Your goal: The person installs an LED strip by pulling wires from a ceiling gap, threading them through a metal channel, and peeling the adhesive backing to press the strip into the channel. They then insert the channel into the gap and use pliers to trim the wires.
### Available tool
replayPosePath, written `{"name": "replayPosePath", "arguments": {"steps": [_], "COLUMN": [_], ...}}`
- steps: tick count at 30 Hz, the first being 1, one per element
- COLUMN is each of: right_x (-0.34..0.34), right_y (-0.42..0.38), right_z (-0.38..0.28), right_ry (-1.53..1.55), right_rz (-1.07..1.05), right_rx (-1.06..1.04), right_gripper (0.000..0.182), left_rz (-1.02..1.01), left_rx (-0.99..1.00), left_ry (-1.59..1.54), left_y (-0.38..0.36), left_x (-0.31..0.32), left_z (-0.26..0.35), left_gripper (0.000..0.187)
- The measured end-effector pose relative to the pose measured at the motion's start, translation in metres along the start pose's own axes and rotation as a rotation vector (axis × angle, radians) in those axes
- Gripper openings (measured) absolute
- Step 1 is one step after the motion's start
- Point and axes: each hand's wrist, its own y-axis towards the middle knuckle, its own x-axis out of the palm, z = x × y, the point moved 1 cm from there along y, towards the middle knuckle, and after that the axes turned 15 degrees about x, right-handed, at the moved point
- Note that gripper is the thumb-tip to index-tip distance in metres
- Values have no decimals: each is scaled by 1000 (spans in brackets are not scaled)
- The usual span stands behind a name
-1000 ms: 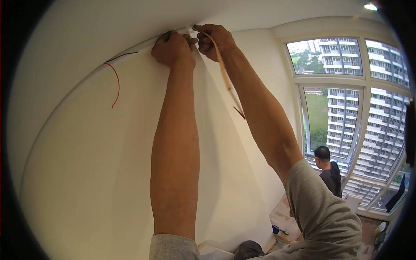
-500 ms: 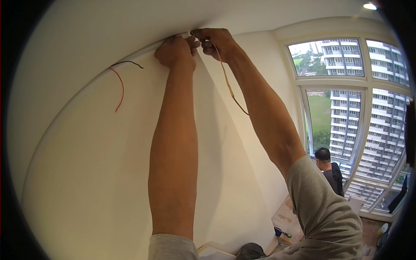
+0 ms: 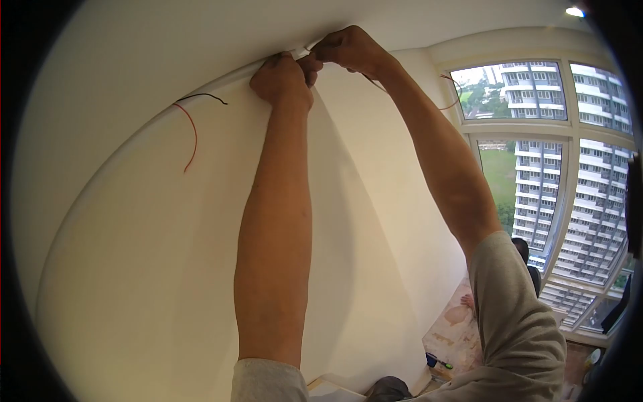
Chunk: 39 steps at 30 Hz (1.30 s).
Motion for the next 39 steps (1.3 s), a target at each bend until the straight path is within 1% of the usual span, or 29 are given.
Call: {"name": "replayPosePath", "arguments": {"steps": [1,2,3,4,5,6,7,8,9,13,15,17,19,21,23,24,26,28,29,30,31,33,34,35,37,38,39], "right_x": [-1,-3,-3,-3,-12,-14,-16,-17,-17,-13,-11,-10,-9,-7,-6,-5,1,5,8,14,21,35,38,44,57,65,74], "right_y": [-2,-1,4,9,9,8,7,5,2,7,4,-1,-5,-12,-16,-11,-4,-7,-14,-20,-27,-41,-51,-55,-62,-62,-58], "right_z": [-5,-3,-2,-3,-2,-4,-6,-9,-11,-7,-11,-12,-16,-19,-19,-13,-4,2,1,3,9,17,12,11,12,11,10], "right_ry": [-120,-240,-243,-278,-313,-316,-393,-469,-468,-476,-454,-462,-464,-463,-454,-454,-412,-391,-370,-496,-488,-666,-720,-708,-740,-727,-714], "right_rz": [30,59,59,69,79,77,90,102,102,107,103,121,112,99,78,80,101,128,152,253,253,482,455,465,554,550,553], "right_rx": [-59,-115,-114,-213,-313,-313,-284,-253,-251,-203,-200,-132,-124,-113,6,5,-144,-148,-152,-221,-227,-455,-471,-481,-715,-752,-746], "right_gripper": [26,27,27,27,28,28,27,27,27,25,25,26,25,25,22,22,24,25,27,31,31,29,33,33,37,38,38], "left_rz": [1,21,42,43,87,132,132,96,59,54,86,106,130,145,151,156,151,144,81,22,23,-397,-449,-502,-663,-631,-596], "left_rx": [0,55,111,108,174,241,239,258,276,247,142,162,181,188,211,235,262,293,246,202,210,741,873,1009,1228,1408,1587], "left_ry": [-3,32,67,65,123,182,181,225,270,274,171,166,162,261,258,256,240,223,279,334,339,1168,1300,1428,1708,1809,1904], "left_y": [1,2,3,2,-2,-2,0,3,5,6,5,4,6,4,2,3,5,9,7,7,5,1,-10,-19,-22,-17,-11], "left_x": [0,1,1,3,15,18,18,17,17,17,18,21,22,25,25,25,23,20,17,10,-6,-43,-61,-76,-104,-114,-124], "left_z": [0,-3,-7,-11,-21,-23,-25,-25,-26,-24,-23,-23,-24,-23,-23,-23,-26,-29,-26,-25,-24,-17,-6,5,33,47,60], "left_gripper": [18,16,14,14,13,11,11,11,11,13,16,17,18,19,19,19,20,20,19,18,18,12,13,14,18,20,22]}}
